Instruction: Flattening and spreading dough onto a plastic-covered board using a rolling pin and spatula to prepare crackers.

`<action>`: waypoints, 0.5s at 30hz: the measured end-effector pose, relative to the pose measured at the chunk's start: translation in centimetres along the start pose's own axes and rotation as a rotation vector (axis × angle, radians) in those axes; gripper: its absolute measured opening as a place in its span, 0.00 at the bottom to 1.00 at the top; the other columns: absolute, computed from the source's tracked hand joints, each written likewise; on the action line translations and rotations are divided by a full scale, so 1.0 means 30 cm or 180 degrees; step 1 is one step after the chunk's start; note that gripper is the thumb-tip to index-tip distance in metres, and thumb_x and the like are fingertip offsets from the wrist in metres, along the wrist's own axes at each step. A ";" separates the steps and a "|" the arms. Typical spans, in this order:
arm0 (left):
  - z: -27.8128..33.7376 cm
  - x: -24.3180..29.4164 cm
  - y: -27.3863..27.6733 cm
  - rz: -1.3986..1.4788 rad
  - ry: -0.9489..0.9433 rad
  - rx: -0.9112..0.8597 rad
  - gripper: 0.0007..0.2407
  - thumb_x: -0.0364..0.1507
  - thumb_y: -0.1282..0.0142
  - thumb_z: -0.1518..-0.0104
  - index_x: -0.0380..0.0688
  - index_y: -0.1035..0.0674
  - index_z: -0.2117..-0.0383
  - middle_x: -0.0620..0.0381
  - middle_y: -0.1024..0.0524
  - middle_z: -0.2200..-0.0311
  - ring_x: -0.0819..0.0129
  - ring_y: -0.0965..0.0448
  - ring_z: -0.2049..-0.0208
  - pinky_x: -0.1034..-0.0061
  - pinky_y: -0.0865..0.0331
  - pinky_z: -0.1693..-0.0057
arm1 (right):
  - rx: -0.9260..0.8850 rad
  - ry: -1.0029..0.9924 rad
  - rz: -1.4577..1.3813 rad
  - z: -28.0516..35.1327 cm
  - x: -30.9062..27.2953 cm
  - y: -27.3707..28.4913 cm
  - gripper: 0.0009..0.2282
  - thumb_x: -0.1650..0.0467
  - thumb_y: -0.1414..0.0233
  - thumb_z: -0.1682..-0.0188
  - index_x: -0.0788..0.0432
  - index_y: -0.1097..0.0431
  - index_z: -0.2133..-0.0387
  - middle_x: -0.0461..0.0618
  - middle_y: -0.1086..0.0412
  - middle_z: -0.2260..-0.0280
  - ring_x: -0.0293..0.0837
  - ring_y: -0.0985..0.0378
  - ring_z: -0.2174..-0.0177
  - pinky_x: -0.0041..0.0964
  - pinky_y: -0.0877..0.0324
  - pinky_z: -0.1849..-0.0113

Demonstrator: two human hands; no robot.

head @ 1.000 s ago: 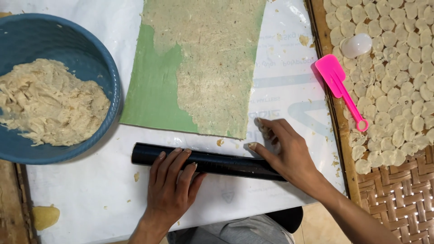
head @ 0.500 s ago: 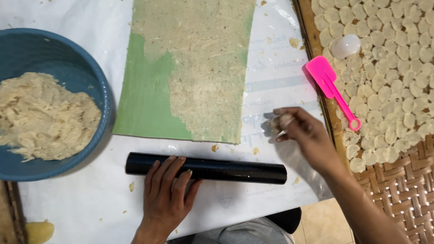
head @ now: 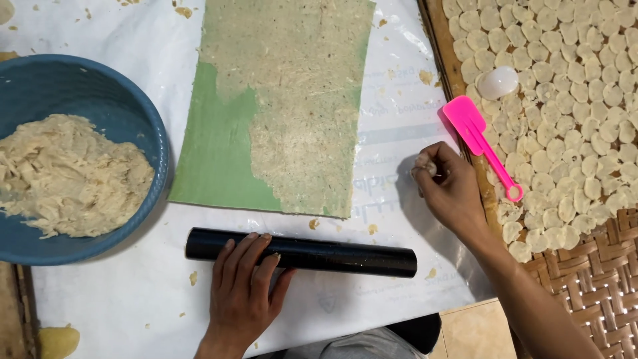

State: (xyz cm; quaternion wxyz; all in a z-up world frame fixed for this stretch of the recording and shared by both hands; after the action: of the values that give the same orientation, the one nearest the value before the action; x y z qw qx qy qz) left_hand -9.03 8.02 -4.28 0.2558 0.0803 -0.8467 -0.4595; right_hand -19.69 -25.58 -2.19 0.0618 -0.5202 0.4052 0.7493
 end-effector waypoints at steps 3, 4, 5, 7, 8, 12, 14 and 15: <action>0.001 0.002 0.000 -0.0033 -0.0002 -0.0011 0.17 0.34 0.33 0.46 0.45 0.28 0.56 0.49 0.26 0.45 0.54 0.26 0.42 0.53 0.37 0.33 | -0.0251 0.0111 0.0542 0.019 -0.009 -0.032 0.03 0.78 0.49 0.49 0.60 0.30 0.65 0.44 0.34 0.77 0.35 0.38 0.81 0.27 0.41 0.80; 0.000 0.002 0.001 -0.0038 -0.0014 -0.0007 0.17 0.34 0.32 0.46 0.45 0.28 0.56 0.49 0.26 0.45 0.54 0.27 0.42 0.53 0.37 0.34 | -0.0554 0.0182 0.0512 0.034 -0.034 -0.048 0.05 0.78 0.49 0.50 0.62 0.30 0.61 0.47 0.30 0.75 0.37 0.32 0.80 0.27 0.35 0.79; 0.000 0.003 0.003 -0.0046 -0.0022 -0.0002 0.17 0.34 0.32 0.45 0.45 0.29 0.56 0.49 0.26 0.45 0.54 0.27 0.42 0.53 0.37 0.34 | -0.0861 0.0257 0.0480 0.049 -0.059 -0.064 0.09 0.77 0.49 0.50 0.63 0.29 0.58 0.50 0.26 0.73 0.38 0.26 0.79 0.27 0.29 0.78; 0.002 -0.001 -0.002 -0.0039 -0.0022 -0.0011 0.18 0.34 0.32 0.45 0.45 0.29 0.56 0.49 0.27 0.45 0.54 0.27 0.42 0.53 0.36 0.34 | -0.1161 -0.0166 0.0535 0.091 -0.088 -0.082 0.10 0.74 0.50 0.49 0.60 0.27 0.56 0.50 0.23 0.72 0.40 0.22 0.77 0.30 0.25 0.75; 0.003 -0.002 -0.003 -0.0031 -0.0030 -0.0006 0.18 0.35 0.32 0.45 0.45 0.29 0.56 0.49 0.27 0.45 0.54 0.27 0.42 0.53 0.36 0.34 | -0.1448 -0.0580 0.0595 0.114 -0.099 -0.094 0.11 0.71 0.52 0.48 0.57 0.26 0.54 0.50 0.20 0.71 0.41 0.17 0.75 0.33 0.22 0.72; 0.004 -0.002 -0.002 -0.0035 -0.0043 -0.0039 0.18 0.35 0.33 0.44 0.45 0.30 0.55 0.49 0.27 0.45 0.53 0.27 0.42 0.52 0.35 0.34 | -0.1500 -0.1083 0.0342 0.133 -0.131 -0.139 0.10 0.71 0.40 0.55 0.59 0.18 0.60 0.46 0.21 0.79 0.34 0.26 0.81 0.26 0.34 0.77; 0.007 -0.005 -0.005 -0.0032 -0.0012 -0.0090 0.18 0.35 0.33 0.44 0.45 0.29 0.55 0.49 0.28 0.45 0.54 0.28 0.41 0.52 0.37 0.33 | -0.1395 -0.0843 0.0516 0.123 -0.132 -0.162 0.14 0.68 0.33 0.62 0.60 0.17 0.63 0.43 0.25 0.80 0.33 0.31 0.81 0.25 0.35 0.77; 0.005 -0.003 -0.003 -0.0036 -0.0017 -0.0086 0.18 0.35 0.33 0.44 0.45 0.29 0.55 0.49 0.28 0.45 0.54 0.28 0.41 0.52 0.37 0.33 | -0.1391 -0.0837 0.0514 0.125 -0.143 -0.174 0.14 0.68 0.33 0.62 0.60 0.17 0.63 0.43 0.25 0.80 0.33 0.31 0.81 0.25 0.35 0.77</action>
State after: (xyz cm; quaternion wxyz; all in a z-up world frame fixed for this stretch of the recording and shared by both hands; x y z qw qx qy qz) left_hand -9.04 8.10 -4.46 0.2520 0.0805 -0.8406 -0.4726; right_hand -17.81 -18.18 -0.96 -0.0598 -0.3853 0.2625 0.8826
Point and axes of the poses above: each hand's wrist, its own z-axis away from the middle knuckle, its own y-axis out of the back of the hand, x = y × z, the point moved 2 cm from there along -z, towards the middle knuckle
